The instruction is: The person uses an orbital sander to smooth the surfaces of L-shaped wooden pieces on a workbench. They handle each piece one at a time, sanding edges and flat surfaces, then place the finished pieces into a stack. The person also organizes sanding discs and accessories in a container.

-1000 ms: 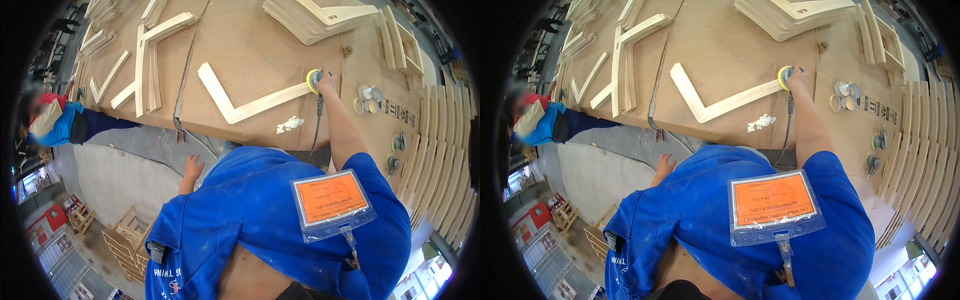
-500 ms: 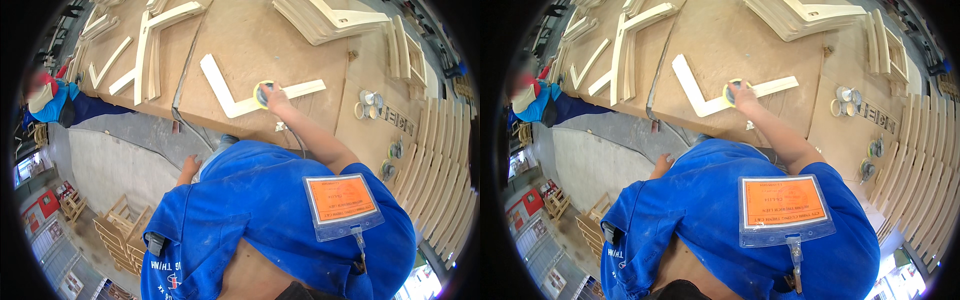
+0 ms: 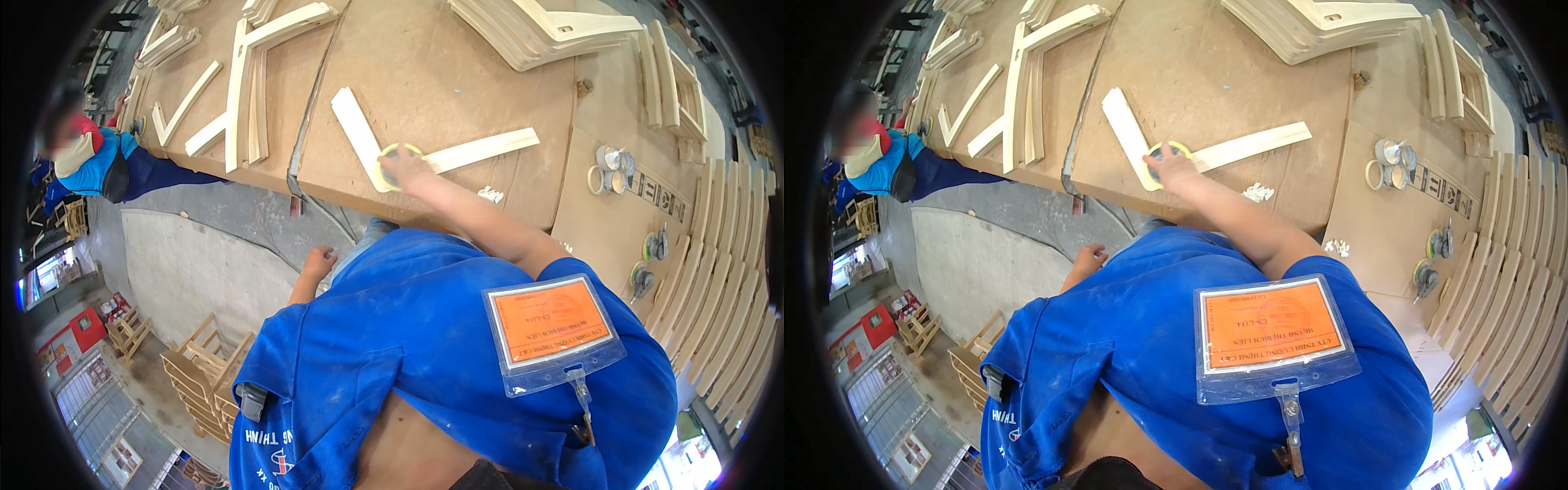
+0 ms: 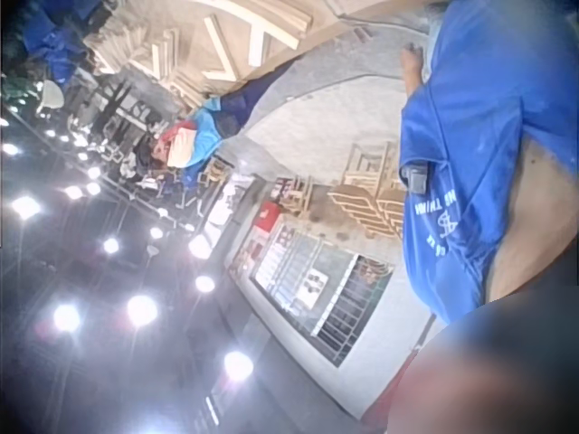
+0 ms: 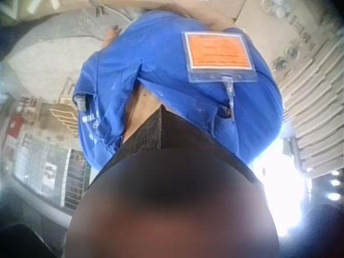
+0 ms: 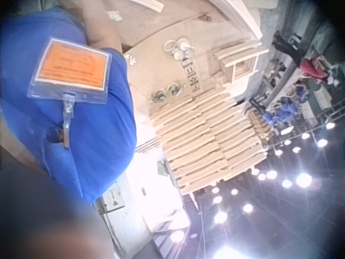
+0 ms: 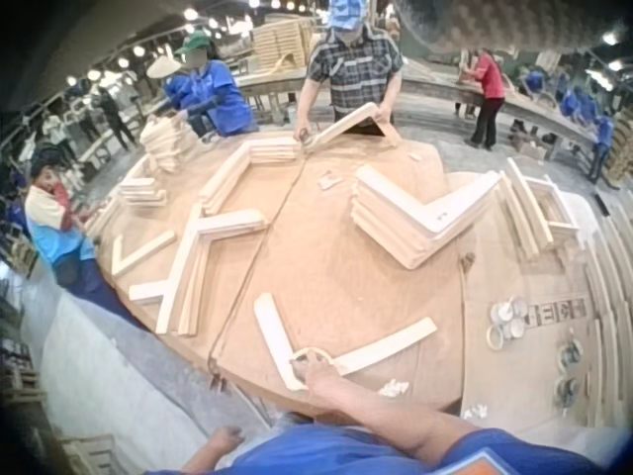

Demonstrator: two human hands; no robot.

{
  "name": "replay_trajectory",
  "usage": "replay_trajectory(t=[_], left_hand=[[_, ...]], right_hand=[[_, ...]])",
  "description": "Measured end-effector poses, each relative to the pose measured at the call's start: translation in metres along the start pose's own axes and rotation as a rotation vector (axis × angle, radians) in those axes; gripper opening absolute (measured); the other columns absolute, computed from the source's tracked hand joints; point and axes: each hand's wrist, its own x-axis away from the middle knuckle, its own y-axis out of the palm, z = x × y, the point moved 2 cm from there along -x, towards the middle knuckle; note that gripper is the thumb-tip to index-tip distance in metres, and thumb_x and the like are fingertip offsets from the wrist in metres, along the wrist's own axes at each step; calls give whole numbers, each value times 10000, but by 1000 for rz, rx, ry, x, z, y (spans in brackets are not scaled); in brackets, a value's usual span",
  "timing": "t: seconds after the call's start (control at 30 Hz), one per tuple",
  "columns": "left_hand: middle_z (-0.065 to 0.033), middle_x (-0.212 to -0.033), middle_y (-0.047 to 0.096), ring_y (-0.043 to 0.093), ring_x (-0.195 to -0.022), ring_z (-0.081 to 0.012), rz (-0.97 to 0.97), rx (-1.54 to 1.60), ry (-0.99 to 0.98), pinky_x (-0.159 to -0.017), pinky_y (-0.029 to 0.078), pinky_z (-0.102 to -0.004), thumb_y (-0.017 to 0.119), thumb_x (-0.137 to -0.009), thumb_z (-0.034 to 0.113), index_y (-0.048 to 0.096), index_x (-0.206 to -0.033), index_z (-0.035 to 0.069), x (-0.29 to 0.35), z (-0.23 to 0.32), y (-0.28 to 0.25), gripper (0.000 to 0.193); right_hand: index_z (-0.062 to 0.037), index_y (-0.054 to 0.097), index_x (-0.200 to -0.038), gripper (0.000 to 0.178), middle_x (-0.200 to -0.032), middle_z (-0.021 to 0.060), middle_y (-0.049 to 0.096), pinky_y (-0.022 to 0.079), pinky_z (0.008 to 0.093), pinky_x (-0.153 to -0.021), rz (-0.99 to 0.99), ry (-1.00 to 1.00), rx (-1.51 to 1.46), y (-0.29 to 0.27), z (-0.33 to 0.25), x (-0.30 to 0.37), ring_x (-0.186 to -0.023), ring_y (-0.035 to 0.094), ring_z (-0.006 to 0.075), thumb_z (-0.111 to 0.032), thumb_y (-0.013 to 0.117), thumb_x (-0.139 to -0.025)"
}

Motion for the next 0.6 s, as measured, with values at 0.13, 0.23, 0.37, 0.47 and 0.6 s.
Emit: replay_trajectory(t=[0.13,0.23,0.37,0.47,0.6], left_hand=[[-125,-704,675,659,-608,-208,-27,40,3,-621,518,-322,672,-733,123,684,-878,13,-5,-16,1,183],[-118,-663,668,656,-604,-206,-28,84,-14,-614,512,-323,670,-725,122,676,-785,21,-12,-26,4,117],[-112,-632,662,649,-574,-202,-14,64,28,-602,506,-329,672,-724,144,664,-741,21,-22,-24,-1,124],[-105,-615,656,643,-559,-202,-39,88,11,-600,503,-337,678,-743,187,664,-727,29,-25,-17,-7,159],[-99,-609,653,639,-562,-210,-19,55,-17,-609,502,-346,683,-767,254,669,-723,41,-28,-14,-14,218]], right_hand=[[-328,375,-1352,639,-1338,188,332,471,431,-901,68,167,-90,-8,61,17,-1063,548,387,-47,537,-802],[-307,379,-1344,636,-1284,193,360,472,444,-891,151,283,-161,-12,115,38,-1061,544,394,-39,542,-791],[-293,297,-1370,734,-1272,220,348,483,462,-864,272,536,-104,-29,182,65,-1010,558,420,-142,667,-754],[-300,258,-1389,767,-1291,231,323,483,464,-863,310,638,-158,-33,196,78,-1007,555,428,-161,672,-759],[-299,278,-1386,759,-1296,229,319,484,465,-859,221,521,-42,-12,143,63,-998,553,432,-160,678,-755]])
